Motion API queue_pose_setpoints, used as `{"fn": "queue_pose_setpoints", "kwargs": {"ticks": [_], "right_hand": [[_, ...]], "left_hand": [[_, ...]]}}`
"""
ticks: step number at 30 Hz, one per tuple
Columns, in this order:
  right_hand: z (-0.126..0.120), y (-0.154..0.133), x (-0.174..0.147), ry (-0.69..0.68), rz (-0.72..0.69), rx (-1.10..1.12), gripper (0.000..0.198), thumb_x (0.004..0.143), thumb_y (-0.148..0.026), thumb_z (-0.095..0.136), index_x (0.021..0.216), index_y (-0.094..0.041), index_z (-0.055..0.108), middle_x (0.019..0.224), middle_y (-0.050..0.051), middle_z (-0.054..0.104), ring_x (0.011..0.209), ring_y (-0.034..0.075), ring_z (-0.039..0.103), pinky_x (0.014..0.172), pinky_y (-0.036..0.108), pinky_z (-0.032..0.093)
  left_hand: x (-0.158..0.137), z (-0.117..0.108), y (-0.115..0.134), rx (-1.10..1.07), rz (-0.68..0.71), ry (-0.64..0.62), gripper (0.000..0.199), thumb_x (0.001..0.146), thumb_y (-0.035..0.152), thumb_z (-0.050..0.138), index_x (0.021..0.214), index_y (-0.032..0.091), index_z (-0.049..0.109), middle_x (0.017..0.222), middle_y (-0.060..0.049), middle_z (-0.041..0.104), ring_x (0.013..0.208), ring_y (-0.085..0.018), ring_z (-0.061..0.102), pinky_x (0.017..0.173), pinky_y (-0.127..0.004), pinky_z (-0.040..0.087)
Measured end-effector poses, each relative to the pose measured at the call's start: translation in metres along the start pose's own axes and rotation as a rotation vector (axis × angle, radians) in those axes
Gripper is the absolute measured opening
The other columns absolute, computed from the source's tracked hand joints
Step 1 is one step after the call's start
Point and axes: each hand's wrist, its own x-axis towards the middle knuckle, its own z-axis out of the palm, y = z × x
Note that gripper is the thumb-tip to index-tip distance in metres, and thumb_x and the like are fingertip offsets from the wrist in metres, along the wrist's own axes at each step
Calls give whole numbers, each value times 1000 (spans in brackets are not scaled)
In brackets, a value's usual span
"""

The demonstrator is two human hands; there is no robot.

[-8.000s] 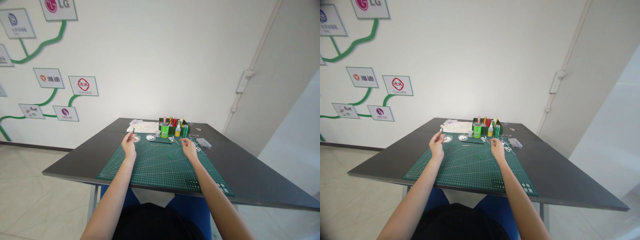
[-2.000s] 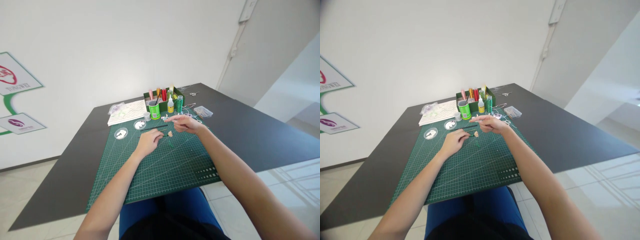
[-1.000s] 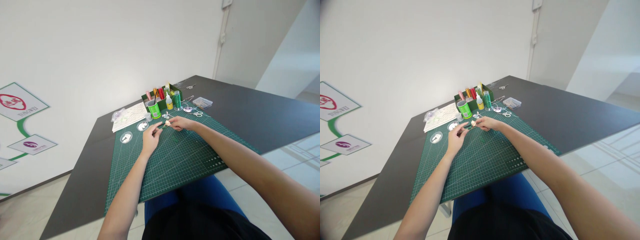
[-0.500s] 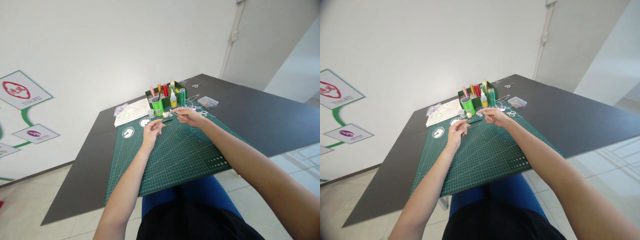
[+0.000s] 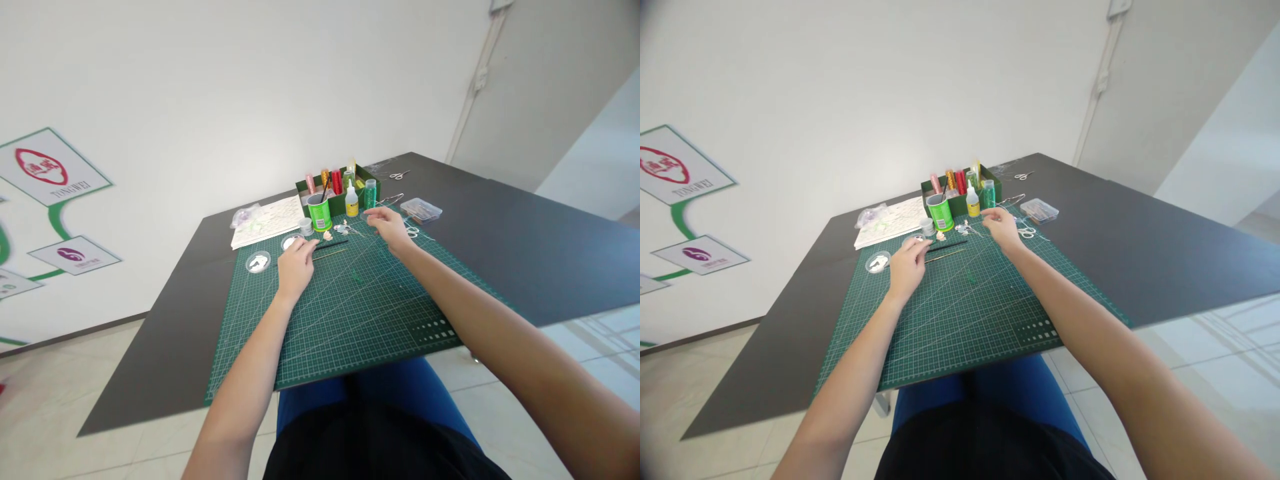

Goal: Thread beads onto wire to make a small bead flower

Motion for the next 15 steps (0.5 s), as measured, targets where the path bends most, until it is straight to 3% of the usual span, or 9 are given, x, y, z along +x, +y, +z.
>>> {"fn": "queue_pose_setpoints", "kwargs": {"ticks": [4,7,11,15], "right_hand": [[3,-5,-7,-147,-97,106,33,69,-17,65,101,-14,72,99,7,66,61,8,49,50,22,39],[10,-10,-20,-422,-102,166,43,71,-18,70,114,-15,68,117,10,65,58,6,52,45,21,37],[20,-15,-41,-830,-26,236,64,78,-19,73,138,-25,55,147,14,51,63,7,62,40,19,37],[26,-14,-51,-1067,45,307,70,83,-26,75,146,-26,45,139,16,59,67,11,67,42,18,40]], "left_hand": [[-1,-1,7,88,42,12,26,96,16,55,107,23,77,101,-6,73,95,-20,67,82,-31,51],[0,5,6,-35,-13,33,20,93,17,60,102,22,78,93,-5,73,83,-18,66,77,-30,51],[0,11,6,-186,-134,16,18,90,18,65,101,21,78,80,-2,72,67,-14,60,66,-26,49],[-1,12,11,-219,-139,-17,18,90,17,65,101,21,79,79,-2,72,63,-12,57,63,-25,46]]}}
